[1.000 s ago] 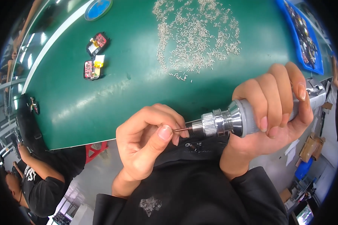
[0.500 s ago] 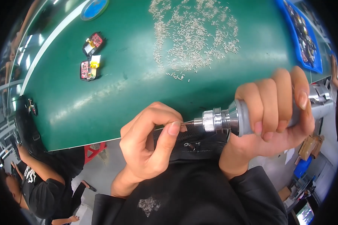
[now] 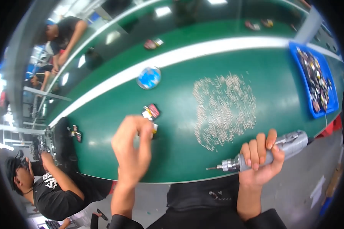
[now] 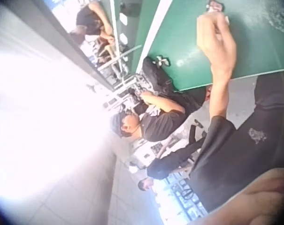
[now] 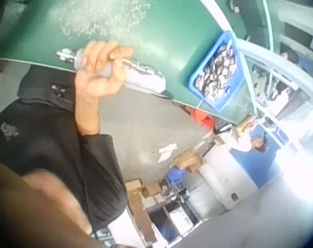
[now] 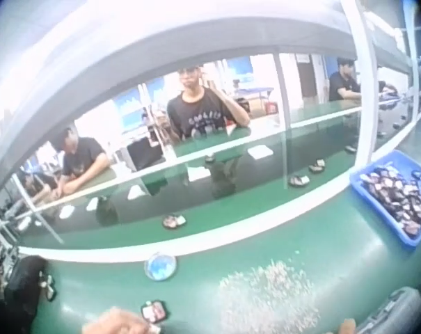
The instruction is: Using an electric screwdriver to fasten screws into electronic components on an assembly line.
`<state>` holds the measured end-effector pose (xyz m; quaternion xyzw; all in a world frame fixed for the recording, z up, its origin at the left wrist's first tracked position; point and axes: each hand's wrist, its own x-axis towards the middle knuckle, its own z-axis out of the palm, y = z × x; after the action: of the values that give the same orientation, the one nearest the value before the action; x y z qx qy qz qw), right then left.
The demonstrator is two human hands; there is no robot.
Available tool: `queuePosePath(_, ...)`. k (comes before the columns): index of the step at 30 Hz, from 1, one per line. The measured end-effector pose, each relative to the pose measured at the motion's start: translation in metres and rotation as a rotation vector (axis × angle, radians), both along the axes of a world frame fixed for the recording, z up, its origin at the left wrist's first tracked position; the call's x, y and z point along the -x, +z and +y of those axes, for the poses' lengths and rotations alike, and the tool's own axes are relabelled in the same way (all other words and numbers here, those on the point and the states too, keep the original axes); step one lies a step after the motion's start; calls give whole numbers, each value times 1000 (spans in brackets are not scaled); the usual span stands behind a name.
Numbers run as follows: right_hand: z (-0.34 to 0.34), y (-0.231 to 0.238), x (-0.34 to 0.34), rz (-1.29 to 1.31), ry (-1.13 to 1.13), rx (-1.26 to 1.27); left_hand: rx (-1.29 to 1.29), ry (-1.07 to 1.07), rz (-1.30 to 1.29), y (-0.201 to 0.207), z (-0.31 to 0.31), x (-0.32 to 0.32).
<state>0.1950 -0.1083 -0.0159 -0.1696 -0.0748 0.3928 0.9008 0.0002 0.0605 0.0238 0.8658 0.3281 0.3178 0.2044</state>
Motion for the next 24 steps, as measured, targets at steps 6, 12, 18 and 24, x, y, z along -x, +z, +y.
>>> queuePosePath(6, -7, 0, 2, 30, 28, -37, 78, 162, 69, -5, 154, -30)
queuePosePath(12, -5, -4, 0, 35, 84, 4, -99, 233, 345, -17, 193, -91)
queuePosePath(18, -6, -2, 1, 40, 115, -18, -328, 181, 499, -21, 203, -82)
queuePosePath(24, -15, -8, -3, 19, 128, 4, -375, -145, 353, 1, 74, -51)
